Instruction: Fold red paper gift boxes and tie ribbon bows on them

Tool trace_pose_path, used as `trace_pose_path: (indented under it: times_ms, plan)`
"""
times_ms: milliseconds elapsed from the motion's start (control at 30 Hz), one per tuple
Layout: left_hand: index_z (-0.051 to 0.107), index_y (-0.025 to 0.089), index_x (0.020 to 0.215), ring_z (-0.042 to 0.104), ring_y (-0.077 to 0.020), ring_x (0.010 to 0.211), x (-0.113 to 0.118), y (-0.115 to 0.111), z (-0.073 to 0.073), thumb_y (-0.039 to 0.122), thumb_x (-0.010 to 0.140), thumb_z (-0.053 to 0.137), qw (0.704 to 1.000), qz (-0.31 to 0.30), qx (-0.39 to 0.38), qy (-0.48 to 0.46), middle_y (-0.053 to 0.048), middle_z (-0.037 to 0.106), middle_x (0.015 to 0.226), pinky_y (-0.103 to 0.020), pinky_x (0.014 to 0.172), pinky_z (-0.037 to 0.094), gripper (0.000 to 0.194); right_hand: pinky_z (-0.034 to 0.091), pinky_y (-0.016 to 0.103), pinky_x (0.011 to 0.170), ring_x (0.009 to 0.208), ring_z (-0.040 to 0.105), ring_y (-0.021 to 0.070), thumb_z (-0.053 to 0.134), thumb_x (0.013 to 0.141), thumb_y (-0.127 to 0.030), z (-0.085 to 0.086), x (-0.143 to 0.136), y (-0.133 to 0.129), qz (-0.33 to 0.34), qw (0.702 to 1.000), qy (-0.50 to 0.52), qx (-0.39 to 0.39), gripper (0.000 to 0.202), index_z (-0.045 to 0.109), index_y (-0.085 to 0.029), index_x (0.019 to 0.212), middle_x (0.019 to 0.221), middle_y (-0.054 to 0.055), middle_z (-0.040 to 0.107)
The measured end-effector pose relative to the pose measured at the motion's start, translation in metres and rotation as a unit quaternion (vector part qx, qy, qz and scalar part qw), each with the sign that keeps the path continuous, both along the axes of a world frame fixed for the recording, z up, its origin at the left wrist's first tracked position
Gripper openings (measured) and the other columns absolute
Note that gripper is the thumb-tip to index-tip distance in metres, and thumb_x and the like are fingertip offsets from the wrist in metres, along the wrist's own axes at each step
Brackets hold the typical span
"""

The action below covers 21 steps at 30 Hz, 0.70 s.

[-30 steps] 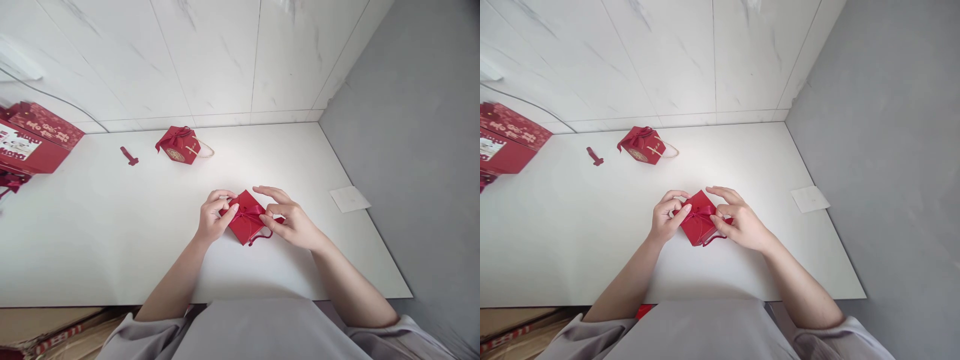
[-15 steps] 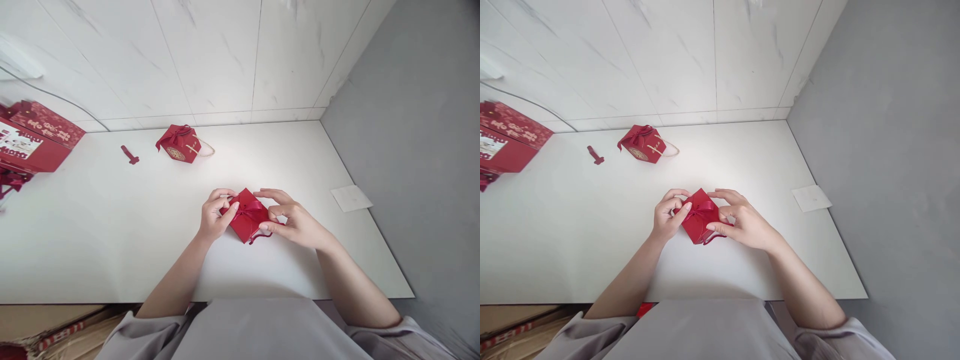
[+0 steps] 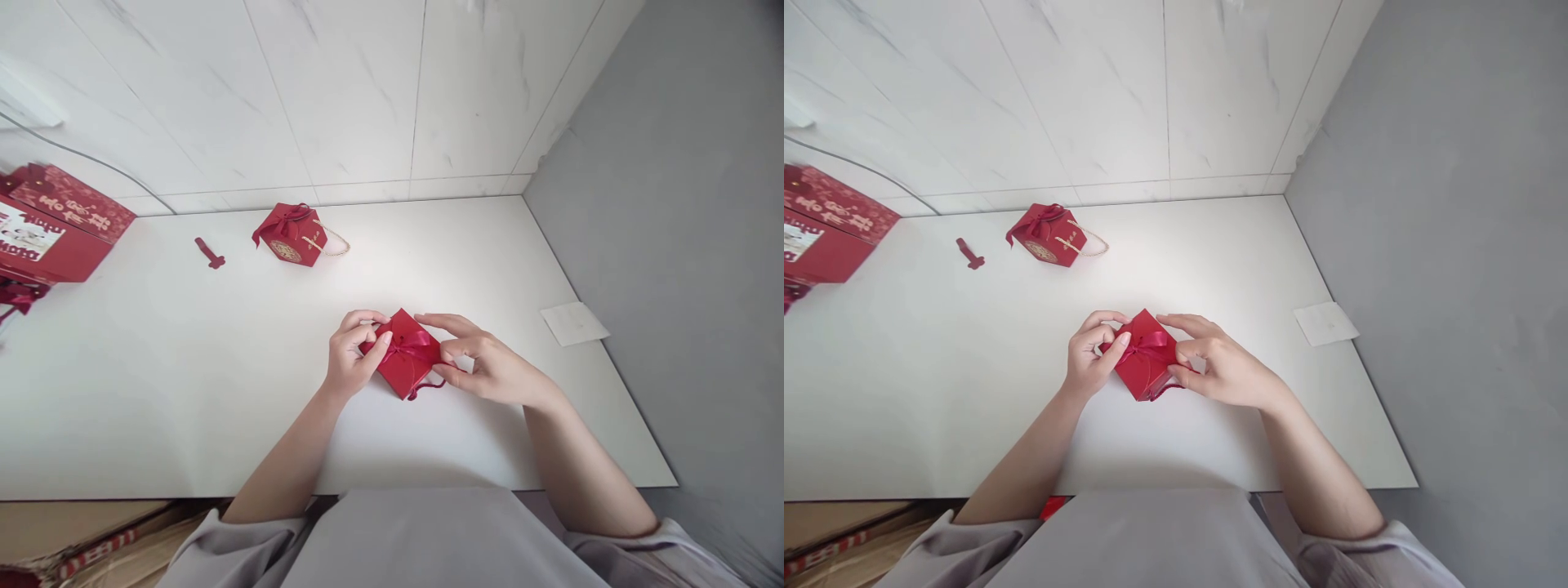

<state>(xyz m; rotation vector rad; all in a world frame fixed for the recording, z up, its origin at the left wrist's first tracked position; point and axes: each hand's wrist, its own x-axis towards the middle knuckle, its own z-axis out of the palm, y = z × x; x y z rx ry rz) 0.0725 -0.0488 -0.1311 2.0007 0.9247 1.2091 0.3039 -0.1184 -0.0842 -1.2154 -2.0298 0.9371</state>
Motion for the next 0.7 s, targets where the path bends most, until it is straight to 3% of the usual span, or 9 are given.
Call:
trace_pose_path:
  times_ms: [133, 300, 433, 533, 633, 700]
  plan:
    - [0.038, 0.019, 0.058, 0.067, -0.021, 0.094, -0.001, 0.001, -0.001, 0.022, 0.088, 0.061, 1.0, 0.013, 0.01, -0.003, -0.007, 0.067, 0.1, -0.036, 0.075, 0.052, 0.038, 0.037, 0.056, 0.112, 0.145, 0.032, 0.0323, 0.069, 0.085, -0.044, -0.002, -0.001, -0.002, -0.033, 0.998, -0.044, 0.009, 0.02, 0.066, -0.024, 0.081, 0.153, 0.007, 0.042]
    - [0.037, 0.018, 0.058, 0.067, -0.0206, 0.094, 0.0, 0.001, -0.001, 0.019, 0.087, 0.061, 1.0, 0.013, 0.014, -0.012, -0.007, 0.067, 0.099, -0.036, 0.076, 0.052, 0.038, 0.038, 0.056, 0.111, 0.144, 0.035, 0.0304, 0.057, 0.094, -0.041, -0.003, -0.006, -0.003, -0.033, 0.997, -0.061, 0.031, 0.024, 0.07, -0.025, 0.081, 0.153, 0.005, 0.043]
    - [0.036, 0.019, 0.058, 0.066, -0.0212, 0.093, 0.001, 0.0, 0.0, 0.02, 0.087, 0.061, 0.999, 0.027, 0.025, -0.003, -0.007, 0.067, 0.098, -0.036, 0.074, 0.052, 0.038, 0.032, 0.063, 0.112, 0.142, 0.036, 0.0363, 0.064, 0.086, -0.053, -0.003, -0.018, -0.008, -0.094, 0.984, -0.131, 0.076, 0.033, 0.068, -0.021, 0.079, 0.151, 0.014, 0.045]
    - [0.035, 0.019, 0.058, 0.066, -0.0208, 0.091, 0.001, 0.0, 0.0, 0.019, 0.087, 0.061, 0.999, 0.028, 0.032, -0.003, -0.008, 0.067, 0.096, -0.036, 0.073, 0.052, 0.038, 0.035, 0.062, 0.111, 0.139, 0.042, 0.0362, 0.057, 0.093, -0.042, -0.005, -0.026, -0.012, -0.138, 0.971, -0.16, 0.111, 0.027, 0.065, -0.019, 0.081, 0.146, 0.017, 0.05]
    - [0.036, 0.018, 0.059, 0.066, -0.0202, 0.091, 0.001, 0.0, 0.0, 0.015, 0.086, 0.061, 0.999, 0.024, 0.036, -0.008, -0.008, 0.067, 0.097, -0.034, 0.071, 0.05, 0.037, 0.045, 0.054, 0.106, 0.136, 0.046, 0.0304, 0.049, 0.097, -0.024, -0.007, -0.026, -0.012, -0.134, 0.976, -0.125, 0.115, 0.017, 0.065, -0.021, 0.093, 0.144, 0.013, 0.053]
    - [0.036, 0.018, 0.059, 0.066, -0.0197, 0.09, 0.001, 0.001, 0.0, 0.014, 0.086, 0.061, 0.999, 0.021, 0.036, -0.009, -0.008, 0.067, 0.097, -0.032, 0.069, 0.049, 0.037, 0.047, 0.051, 0.104, 0.137, 0.044, 0.0286, 0.048, 0.096, -0.021, -0.008, -0.023, -0.01, -0.135, 0.981, -0.09, 0.105, 0.015, 0.063, -0.022, 0.097, 0.145, 0.012, 0.05]
